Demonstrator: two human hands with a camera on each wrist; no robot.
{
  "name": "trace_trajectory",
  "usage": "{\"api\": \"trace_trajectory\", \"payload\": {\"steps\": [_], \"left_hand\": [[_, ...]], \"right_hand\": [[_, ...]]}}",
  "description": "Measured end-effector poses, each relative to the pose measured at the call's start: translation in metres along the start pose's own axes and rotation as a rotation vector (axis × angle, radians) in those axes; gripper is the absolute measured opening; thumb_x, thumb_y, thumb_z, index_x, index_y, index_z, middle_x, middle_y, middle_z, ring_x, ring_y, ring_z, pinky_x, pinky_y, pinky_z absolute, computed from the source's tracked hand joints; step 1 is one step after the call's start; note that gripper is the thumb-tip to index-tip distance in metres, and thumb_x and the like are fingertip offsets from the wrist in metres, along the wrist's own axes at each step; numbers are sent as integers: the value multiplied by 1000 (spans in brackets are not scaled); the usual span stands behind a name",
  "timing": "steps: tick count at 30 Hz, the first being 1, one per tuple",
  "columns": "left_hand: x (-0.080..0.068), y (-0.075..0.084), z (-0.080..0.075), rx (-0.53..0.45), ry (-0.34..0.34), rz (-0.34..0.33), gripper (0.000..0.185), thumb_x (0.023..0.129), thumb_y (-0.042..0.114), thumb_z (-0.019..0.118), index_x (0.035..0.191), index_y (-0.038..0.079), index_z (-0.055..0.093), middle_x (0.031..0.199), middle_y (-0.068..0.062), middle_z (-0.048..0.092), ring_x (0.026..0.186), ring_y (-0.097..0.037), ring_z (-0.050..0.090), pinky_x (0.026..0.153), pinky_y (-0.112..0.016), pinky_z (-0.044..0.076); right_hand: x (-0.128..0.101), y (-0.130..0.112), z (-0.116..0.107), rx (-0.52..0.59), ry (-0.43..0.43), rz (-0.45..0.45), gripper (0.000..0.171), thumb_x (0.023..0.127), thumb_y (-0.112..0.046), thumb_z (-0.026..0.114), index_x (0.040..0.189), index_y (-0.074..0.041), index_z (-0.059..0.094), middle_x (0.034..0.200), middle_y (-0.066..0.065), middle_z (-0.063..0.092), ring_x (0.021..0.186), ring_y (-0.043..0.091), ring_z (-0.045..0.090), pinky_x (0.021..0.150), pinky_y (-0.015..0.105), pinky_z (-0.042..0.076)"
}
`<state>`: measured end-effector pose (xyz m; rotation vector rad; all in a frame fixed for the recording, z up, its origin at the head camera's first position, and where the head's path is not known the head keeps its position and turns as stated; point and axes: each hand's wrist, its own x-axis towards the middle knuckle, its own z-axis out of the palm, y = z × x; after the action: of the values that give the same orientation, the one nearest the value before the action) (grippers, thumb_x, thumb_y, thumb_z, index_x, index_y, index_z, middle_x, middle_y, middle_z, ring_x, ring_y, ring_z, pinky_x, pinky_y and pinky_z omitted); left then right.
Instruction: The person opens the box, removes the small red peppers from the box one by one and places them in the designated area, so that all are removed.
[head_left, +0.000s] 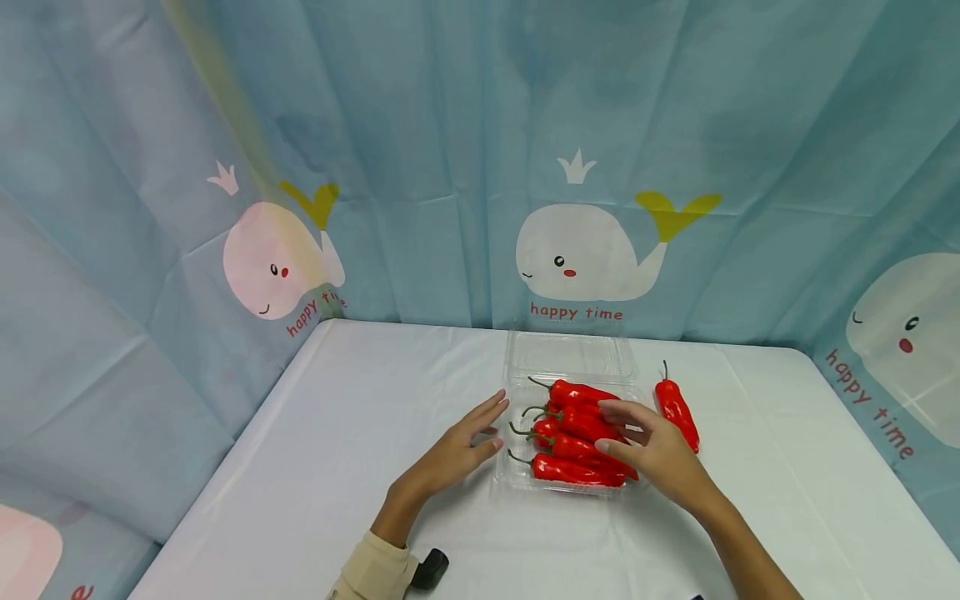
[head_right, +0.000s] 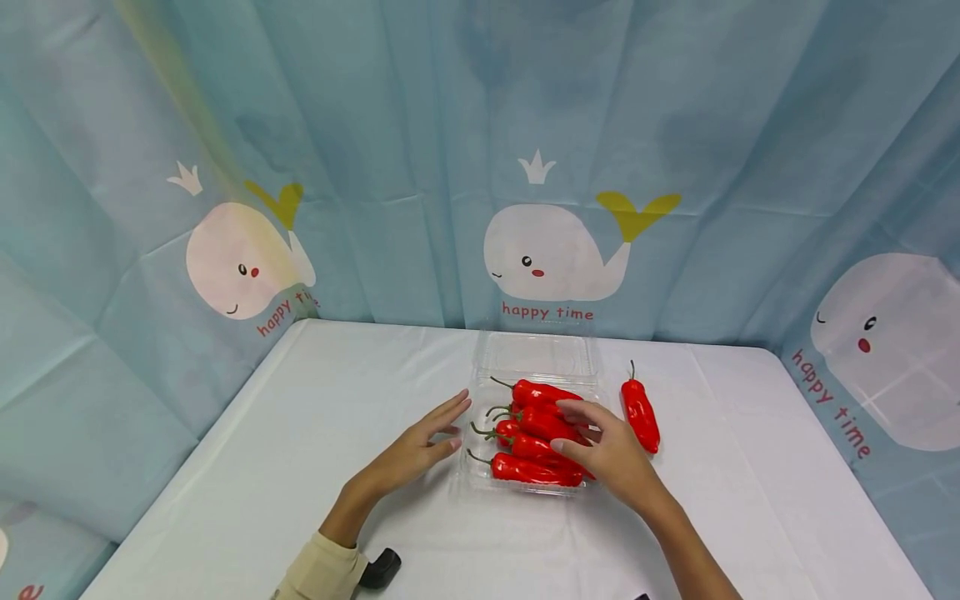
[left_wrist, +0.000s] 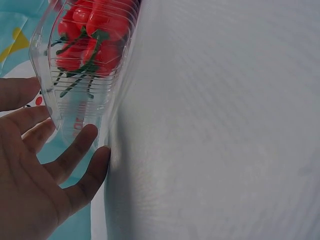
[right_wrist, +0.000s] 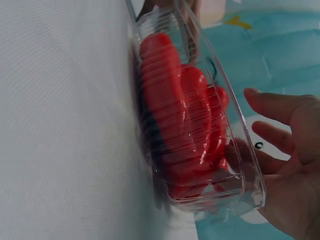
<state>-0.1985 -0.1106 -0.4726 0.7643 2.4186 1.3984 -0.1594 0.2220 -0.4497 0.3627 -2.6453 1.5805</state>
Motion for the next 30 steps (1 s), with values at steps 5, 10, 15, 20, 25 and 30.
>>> {"api": "trace_trajectory", "payload": {"steps": [5,10,15,20,25,30], "left_hand": [[0,0,0,-2,-1,-4,64,109,16,54,168,13,30,178,0,17,138,-33,57,118,-62,42],[0,0,0,3,0,5,63,109,15,54,168,11,31,178,-2,18,137,-34,58,117,-62,42],[0,0,0,2,3,12,63,110,16,54,168,10,31,178,-3,19,136,-35,58,116,-64,42],[1,0,-1,-1,-1,18,63,110,16,54,168,10,31,178,-5,20,136,-37,58,116,-65,42],[0,-1,-1,-3,-3,26,62,110,17,55,168,12,32,178,-5,19,136,-36,59,115,-64,43],[0,-1,-2,-8,-5,38,62,111,15,55,168,12,32,178,-7,19,136,-37,59,114,-62,45]], "right_hand": [[0,0,3,-40,-12,-5,58,92,-26,85,144,-11,63,141,11,67,130,34,63,105,51,55],[0,-1,4,-73,-21,-6,58,91,-25,85,143,-11,64,141,10,67,130,35,63,104,52,56],[0,-2,4,-98,-30,-2,57,91,-28,85,142,-13,65,140,10,68,130,35,63,103,54,56],[0,-2,4,-121,-29,3,56,91,-27,85,142,-13,65,139,9,68,131,35,62,102,52,58],[0,-3,5,-113,-27,-1,55,91,-24,85,142,-14,66,140,8,67,132,36,60,100,49,59],[0,-3,5,-101,-24,-11,54,90,-22,86,140,-15,67,139,7,66,132,35,59,103,56,56]]}}
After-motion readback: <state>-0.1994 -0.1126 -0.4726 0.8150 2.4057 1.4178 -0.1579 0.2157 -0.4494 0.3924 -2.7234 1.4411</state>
